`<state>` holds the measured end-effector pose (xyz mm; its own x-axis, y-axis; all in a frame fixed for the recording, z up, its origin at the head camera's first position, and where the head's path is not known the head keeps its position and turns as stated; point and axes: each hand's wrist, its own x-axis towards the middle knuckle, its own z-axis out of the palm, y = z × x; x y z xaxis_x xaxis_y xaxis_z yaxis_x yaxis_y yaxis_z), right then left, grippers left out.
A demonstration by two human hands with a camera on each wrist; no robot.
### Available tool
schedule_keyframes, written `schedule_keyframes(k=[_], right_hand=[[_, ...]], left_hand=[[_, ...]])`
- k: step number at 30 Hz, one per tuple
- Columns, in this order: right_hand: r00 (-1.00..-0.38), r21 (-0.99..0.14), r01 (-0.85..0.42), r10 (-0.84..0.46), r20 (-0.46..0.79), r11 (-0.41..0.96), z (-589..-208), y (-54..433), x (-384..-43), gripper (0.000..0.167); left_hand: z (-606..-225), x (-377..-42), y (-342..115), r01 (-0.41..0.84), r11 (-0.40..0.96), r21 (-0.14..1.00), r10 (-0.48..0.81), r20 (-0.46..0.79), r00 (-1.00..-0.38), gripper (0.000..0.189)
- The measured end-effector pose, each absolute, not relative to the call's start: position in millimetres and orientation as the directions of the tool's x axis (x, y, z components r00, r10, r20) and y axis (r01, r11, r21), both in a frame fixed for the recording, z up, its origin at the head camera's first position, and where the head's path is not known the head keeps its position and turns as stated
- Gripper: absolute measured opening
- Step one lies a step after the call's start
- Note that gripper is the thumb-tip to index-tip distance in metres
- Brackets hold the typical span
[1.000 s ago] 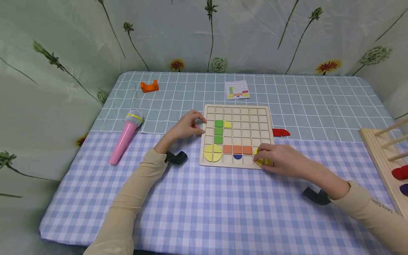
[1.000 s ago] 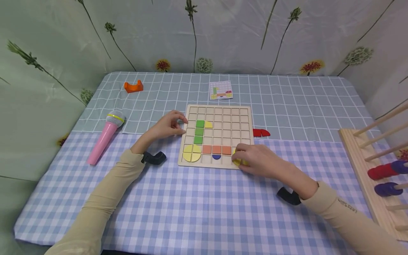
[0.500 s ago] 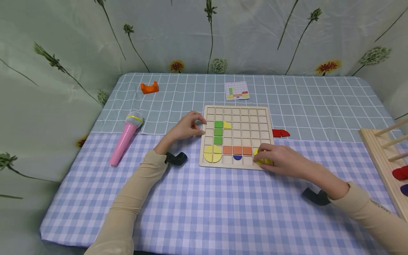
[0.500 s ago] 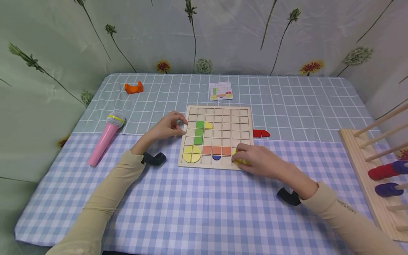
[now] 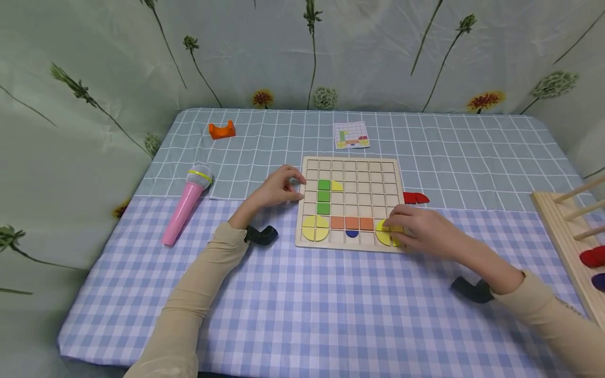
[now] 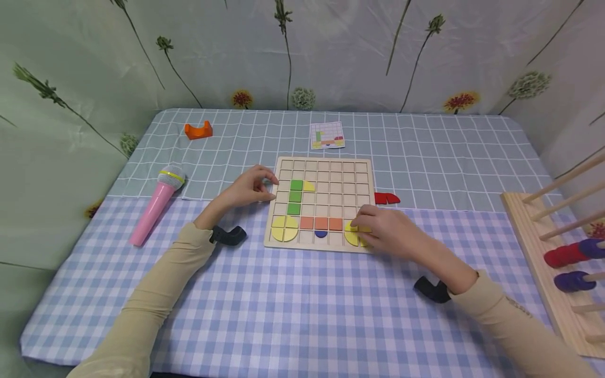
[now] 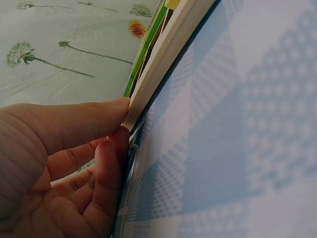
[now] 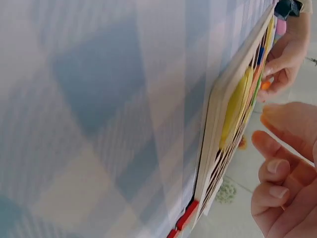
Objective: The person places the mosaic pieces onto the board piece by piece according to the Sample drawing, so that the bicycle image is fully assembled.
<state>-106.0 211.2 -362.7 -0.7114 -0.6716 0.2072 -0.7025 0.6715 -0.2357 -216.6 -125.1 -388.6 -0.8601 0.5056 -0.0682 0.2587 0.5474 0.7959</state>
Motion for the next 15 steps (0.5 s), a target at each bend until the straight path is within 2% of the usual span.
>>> schedule_keyframes(k=[7, 15], right_hand=[[-0.752, -0.195, -0.652, -0.591, 0.292, 0.733, -360.1, 225.7, -121.2, 0.020], [-0.867, -0.238, -0.497, -0.466, 0.178, 0.834, -363.1, 239.1, -133.1, 0.024]], left_hand=[[-390.1, -217.1, -125.8, 0.263, 0.553, 0.790, 0.504, -0.066, -0.861, 0.031], [-388.7, -216.6, -125.2, 0.256, 0.546, 0.798, 0.505, -0.070, -0.860, 0.030]])
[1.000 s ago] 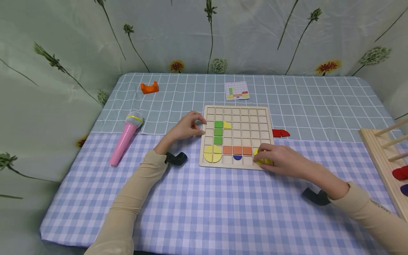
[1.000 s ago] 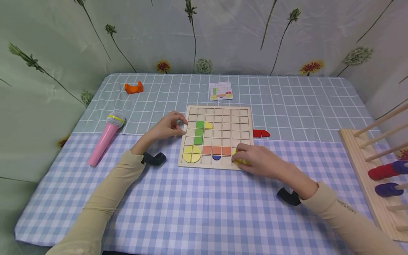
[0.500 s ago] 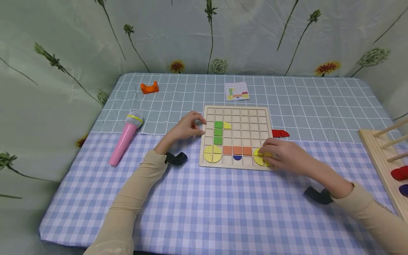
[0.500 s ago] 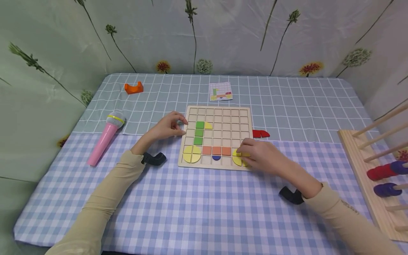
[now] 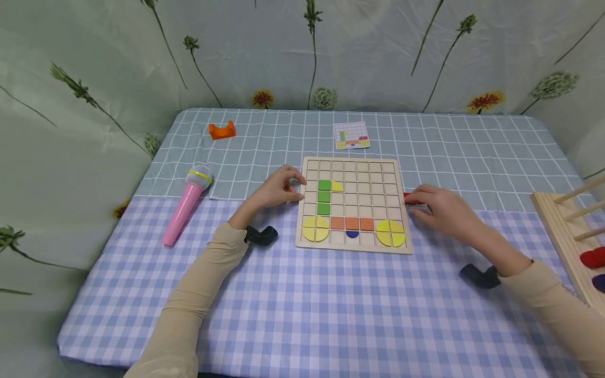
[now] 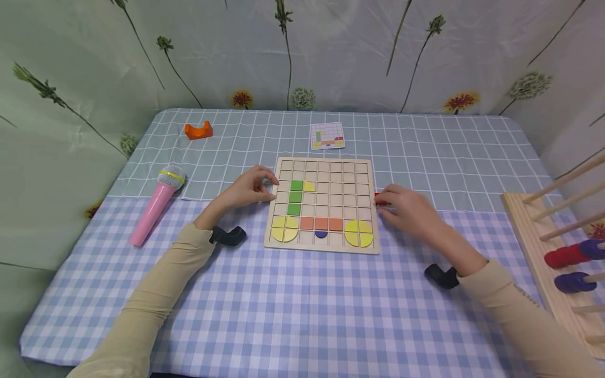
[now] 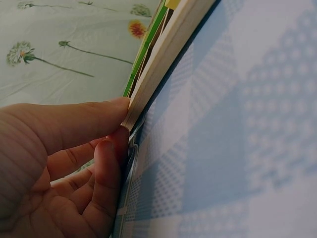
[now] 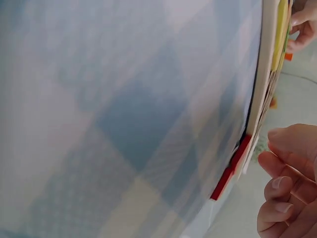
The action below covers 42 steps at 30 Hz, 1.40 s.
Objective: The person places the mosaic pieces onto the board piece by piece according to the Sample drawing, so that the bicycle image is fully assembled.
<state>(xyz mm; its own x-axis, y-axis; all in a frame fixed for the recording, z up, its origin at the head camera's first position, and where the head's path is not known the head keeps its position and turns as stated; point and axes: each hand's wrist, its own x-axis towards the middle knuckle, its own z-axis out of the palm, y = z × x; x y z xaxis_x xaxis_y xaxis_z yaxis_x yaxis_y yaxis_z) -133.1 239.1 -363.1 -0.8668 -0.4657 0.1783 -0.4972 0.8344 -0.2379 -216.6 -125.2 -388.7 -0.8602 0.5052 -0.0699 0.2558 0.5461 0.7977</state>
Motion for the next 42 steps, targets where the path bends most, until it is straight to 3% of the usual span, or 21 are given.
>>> schedule_keyframes(k=[19, 42], right_hand=[[-0.948, -0.206, -0.313, -0.319, 0.002, 0.927, -367.9, 254.9, -145.8, 0.037], [-0.971, -0.232, -0.237, -0.241, 0.014, 0.943, -366.3, 251.1, -149.8, 0.028]], left_hand=[[-387.8, -216.5, -125.5, 0.254, 0.547, 0.797, 0.502, -0.069, -0.862, 0.031], [-389.9, -217.6, -125.3, 0.261, 0.553, 0.791, 0.507, -0.070, -0.859, 0.032]])
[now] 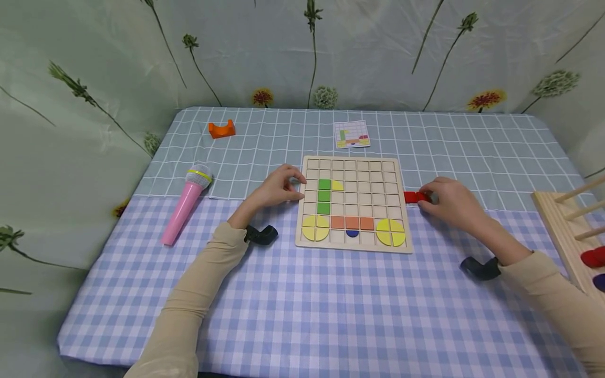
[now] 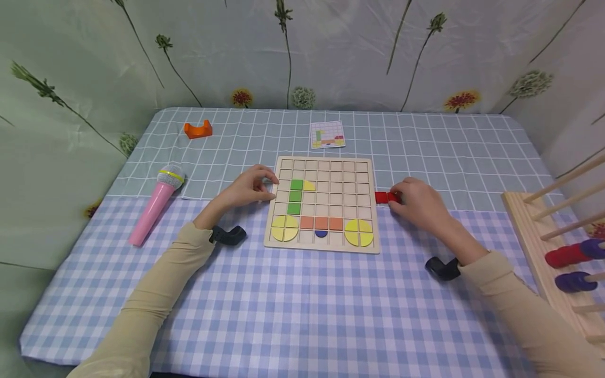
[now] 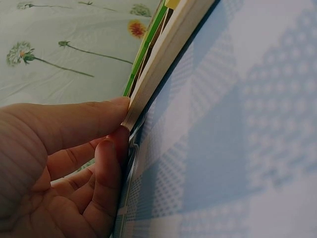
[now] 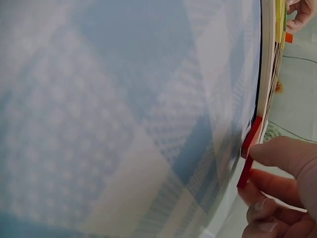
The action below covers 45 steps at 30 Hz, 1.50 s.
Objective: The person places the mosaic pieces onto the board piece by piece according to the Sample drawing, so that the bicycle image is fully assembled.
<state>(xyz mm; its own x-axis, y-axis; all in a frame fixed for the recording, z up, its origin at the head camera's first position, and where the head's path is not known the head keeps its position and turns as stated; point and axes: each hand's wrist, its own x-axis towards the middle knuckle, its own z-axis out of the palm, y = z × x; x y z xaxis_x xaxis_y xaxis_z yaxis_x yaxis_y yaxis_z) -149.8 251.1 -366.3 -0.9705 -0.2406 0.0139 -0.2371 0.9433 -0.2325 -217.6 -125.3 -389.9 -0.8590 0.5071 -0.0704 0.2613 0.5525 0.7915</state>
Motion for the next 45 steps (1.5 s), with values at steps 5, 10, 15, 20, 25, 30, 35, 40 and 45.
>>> schedule_keyframes(k=[5, 10, 15, 20, 25, 30, 35, 40, 45], right_hand=[[-0.956, -0.239, -0.292, -0.285, 0.064, 0.926, -360.8, 245.7, -145.0, 0.029], [-0.914, -0.241, -0.405, -0.381, 0.141, 0.882, -358.7, 234.5, -140.0, 0.025], [-0.871, -0.244, -0.491, -0.464, 0.163, 0.836, -358.5, 222.4, -137.6, 0.024], [-0.845, -0.261, -0.532, -0.524, 0.108, 0.805, -357.1, 213.1, -138.7, 0.025], [-0.821, -0.295, -0.559, -0.568, 0.062, 0.775, -359.0, 207.5, -142.6, 0.023], [-0.804, -0.329, -0.566, -0.595, 0.016, 0.756, -362.4, 203.2, -146.7, 0.023], [-0.776, -0.349, -0.596, -0.630, 0.018, 0.723, -362.9, 200.8, -148.6, 0.023], [-0.760, -0.358, -0.612, -0.650, 0.017, 0.705, -363.7, 200.1, -150.9, 0.023], [-0.767, -0.376, -0.591, -0.642, -0.015, 0.714, -362.6, 201.2, -151.9, 0.024]], left_hand=[[-388.4, -217.0, -124.8, 0.265, 0.551, 0.791, 0.510, -0.068, -0.858, 0.032], [-387.8, -216.5, -125.0, 0.262, 0.548, 0.794, 0.508, -0.067, -0.859, 0.032], [-388.7, -216.6, -124.6, 0.261, 0.546, 0.796, 0.509, -0.068, -0.858, 0.032], [-390.0, -217.4, -124.7, 0.267, 0.549, 0.792, 0.512, -0.067, -0.856, 0.032], [-389.7, -217.3, -124.9, 0.272, 0.544, 0.794, 0.517, -0.061, -0.854, 0.031], [-389.7, -217.0, -125.6, 0.269, 0.547, 0.793, 0.513, -0.062, -0.856, 0.030], [-388.5, -216.3, -124.9, 0.254, 0.556, 0.791, 0.501, -0.076, -0.862, 0.031], [-388.0, -215.3, -125.3, 0.263, 0.554, 0.790, 0.503, -0.065, -0.862, 0.030], [-387.7, -215.0, -125.3, 0.263, 0.554, 0.790, 0.507, -0.069, -0.859, 0.031]])
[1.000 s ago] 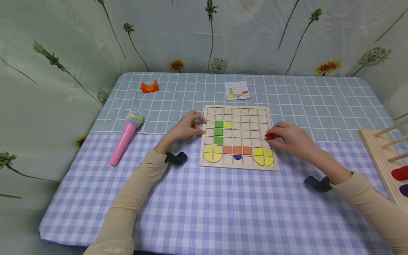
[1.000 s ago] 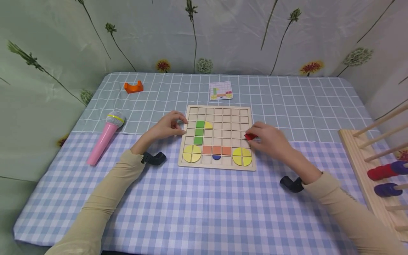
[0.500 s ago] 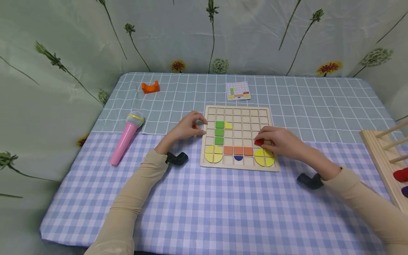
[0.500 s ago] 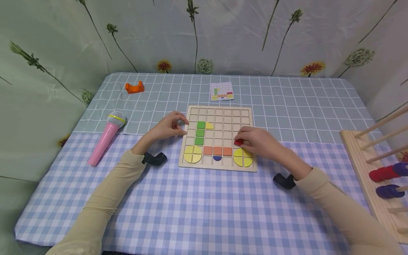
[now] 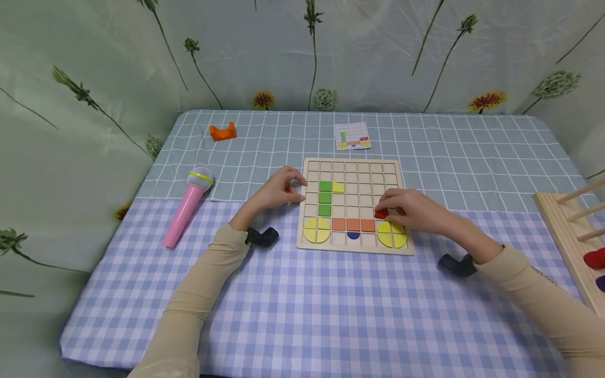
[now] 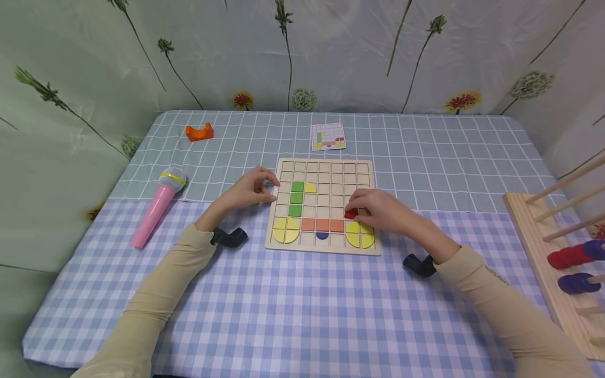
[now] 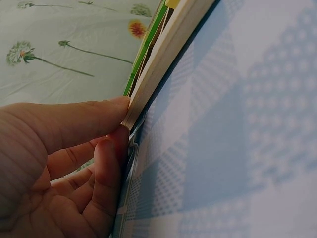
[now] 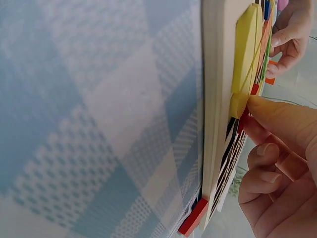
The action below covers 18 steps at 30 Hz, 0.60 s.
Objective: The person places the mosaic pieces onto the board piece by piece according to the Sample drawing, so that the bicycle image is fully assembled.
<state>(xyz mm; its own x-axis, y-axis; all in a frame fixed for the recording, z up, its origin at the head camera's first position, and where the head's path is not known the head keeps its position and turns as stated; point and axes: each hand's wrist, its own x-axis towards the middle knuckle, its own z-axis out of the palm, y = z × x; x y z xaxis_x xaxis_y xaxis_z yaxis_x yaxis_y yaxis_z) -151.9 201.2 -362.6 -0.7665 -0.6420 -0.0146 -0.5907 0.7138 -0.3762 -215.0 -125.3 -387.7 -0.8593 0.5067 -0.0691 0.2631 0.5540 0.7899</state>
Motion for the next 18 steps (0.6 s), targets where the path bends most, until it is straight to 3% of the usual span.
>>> schedule_keyframes(k=[18], right_hand=[[-0.776, -0.405, -0.580, -0.631, 0.010, 0.707, -368.0, 204.5, -149.9, 0.022]], left_hand=[[-387.8, -214.7, -125.5, 0.259, 0.550, 0.794, 0.507, -0.071, -0.859, 0.032]])
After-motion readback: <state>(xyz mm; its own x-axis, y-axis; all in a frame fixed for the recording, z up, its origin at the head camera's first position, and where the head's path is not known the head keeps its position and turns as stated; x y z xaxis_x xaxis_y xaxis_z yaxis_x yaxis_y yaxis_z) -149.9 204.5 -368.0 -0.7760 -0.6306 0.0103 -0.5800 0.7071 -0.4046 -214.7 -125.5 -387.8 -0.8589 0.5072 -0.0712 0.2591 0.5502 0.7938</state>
